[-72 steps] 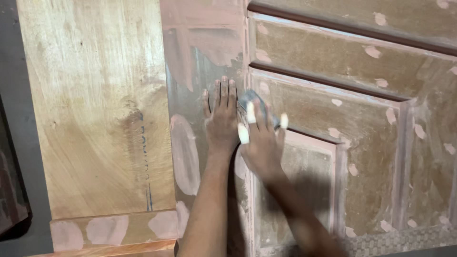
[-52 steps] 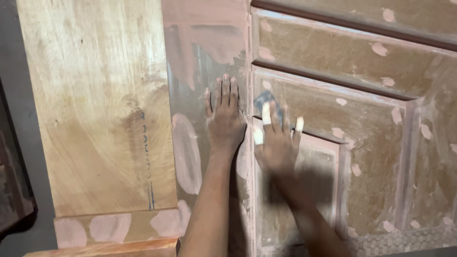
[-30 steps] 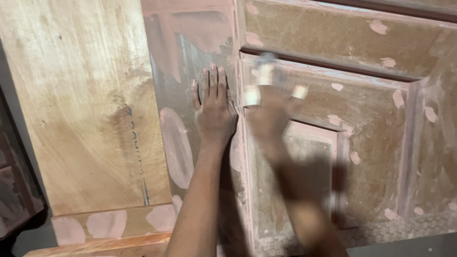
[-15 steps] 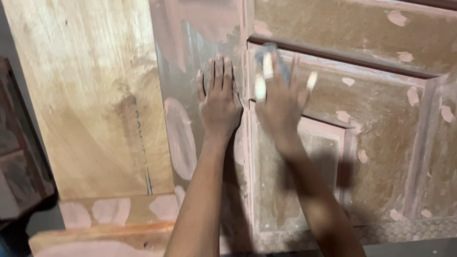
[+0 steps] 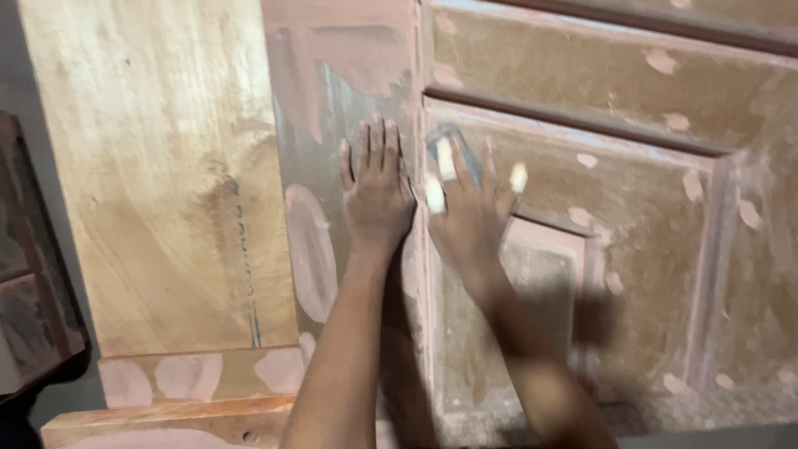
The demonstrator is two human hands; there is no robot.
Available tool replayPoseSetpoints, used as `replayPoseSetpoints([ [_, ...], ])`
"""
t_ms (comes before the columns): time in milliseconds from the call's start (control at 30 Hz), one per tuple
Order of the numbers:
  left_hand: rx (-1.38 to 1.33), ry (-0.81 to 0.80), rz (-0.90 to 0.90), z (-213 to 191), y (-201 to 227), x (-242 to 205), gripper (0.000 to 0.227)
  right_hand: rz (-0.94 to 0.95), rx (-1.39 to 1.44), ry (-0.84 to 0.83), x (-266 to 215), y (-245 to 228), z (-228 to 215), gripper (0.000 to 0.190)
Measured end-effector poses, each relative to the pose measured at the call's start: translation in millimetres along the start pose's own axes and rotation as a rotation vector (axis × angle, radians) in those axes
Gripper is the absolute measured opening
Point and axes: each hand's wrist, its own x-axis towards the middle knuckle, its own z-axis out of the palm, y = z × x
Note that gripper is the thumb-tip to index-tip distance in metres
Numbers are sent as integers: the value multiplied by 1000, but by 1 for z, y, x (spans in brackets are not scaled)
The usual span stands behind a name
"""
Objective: The person sands a wooden door panel using a sanding block. They move the block across the flat surfaces and into the recessed grooves of the panel, smoothing the wood surface.
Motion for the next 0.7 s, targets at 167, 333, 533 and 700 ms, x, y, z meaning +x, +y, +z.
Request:
replayPoseSetpoints([
  [167, 18, 31, 8, -2, -2, 0, 52, 58, 57, -4, 11, -2, 5, 56],
  [333, 38, 14, 9, -4, 2, 3, 54, 112, 10, 4, -19, -12, 1, 56],
  [533, 27, 30, 26, 0, 2, 3, 52, 100, 20, -42, -26, 9, -3, 54],
  [700, -32, 19, -22, -3, 3, 3, 51, 133, 113, -76, -33, -6, 7, 56],
])
